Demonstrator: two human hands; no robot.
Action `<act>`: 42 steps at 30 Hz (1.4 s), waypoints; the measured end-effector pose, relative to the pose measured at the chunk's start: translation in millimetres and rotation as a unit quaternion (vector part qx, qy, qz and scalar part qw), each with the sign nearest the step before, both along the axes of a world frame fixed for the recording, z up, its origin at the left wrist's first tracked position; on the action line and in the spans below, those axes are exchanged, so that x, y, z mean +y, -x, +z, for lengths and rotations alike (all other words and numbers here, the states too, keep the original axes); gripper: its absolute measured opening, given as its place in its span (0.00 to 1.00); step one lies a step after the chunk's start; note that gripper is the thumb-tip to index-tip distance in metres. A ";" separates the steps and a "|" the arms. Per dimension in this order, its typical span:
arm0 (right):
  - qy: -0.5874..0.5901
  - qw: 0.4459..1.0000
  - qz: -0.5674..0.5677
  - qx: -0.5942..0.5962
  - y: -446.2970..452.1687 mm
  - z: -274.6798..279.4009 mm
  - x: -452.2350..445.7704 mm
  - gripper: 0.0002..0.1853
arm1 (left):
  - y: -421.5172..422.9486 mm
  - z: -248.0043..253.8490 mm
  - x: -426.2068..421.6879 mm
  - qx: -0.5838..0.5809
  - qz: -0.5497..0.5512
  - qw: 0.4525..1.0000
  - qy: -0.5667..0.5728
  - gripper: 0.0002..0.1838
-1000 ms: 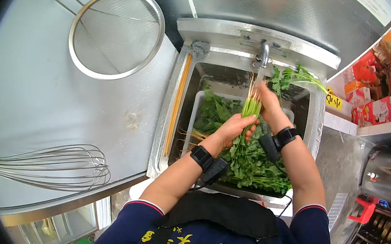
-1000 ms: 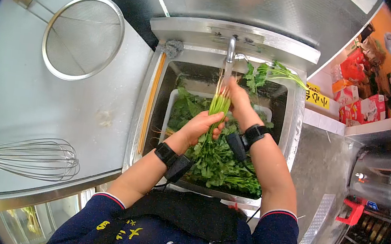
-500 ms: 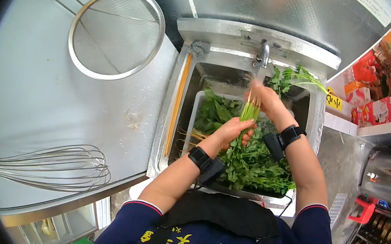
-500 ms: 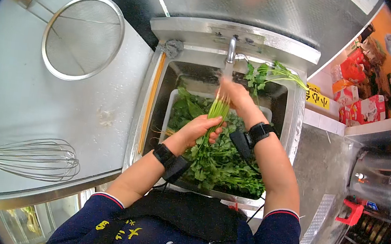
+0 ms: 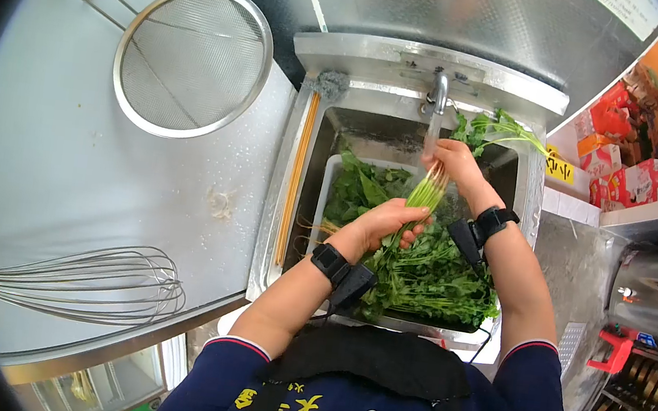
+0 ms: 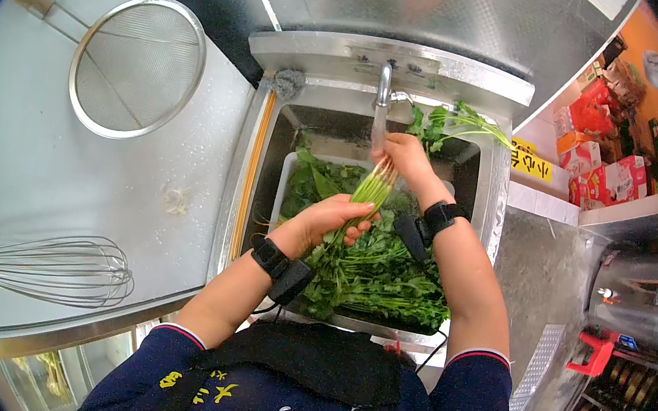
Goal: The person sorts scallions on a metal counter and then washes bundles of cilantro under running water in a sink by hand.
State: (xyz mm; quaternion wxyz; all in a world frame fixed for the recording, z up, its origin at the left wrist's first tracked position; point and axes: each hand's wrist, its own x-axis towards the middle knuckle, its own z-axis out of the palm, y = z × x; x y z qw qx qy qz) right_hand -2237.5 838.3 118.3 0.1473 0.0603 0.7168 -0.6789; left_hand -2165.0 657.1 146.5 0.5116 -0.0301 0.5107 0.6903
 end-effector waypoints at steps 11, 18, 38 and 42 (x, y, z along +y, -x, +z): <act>0.048 0.991 -0.063 -0.104 -0.1 3.2 12.2 0.21 | 8.0 5.1 -13.3 0.026 0.020 0.999 -0.014 0.17; 0.216 0.967 0.007 -0.135 -9.0 16.1 -9.4 0.24 | 13.2 -3.1 -7.0 0.002 0.099 0.995 -0.032 0.17; 0.023 0.994 -0.070 -0.080 2.2 4.5 -15.5 0.14 | 3.9 -5.2 4.9 0.027 0.063 0.998 -0.011 0.16; 0.089 0.992 -0.045 -0.079 -6.9 14.2 -23.1 0.16 | 9.7 -4.7 -2.8 0.017 0.081 0.997 0.003 0.17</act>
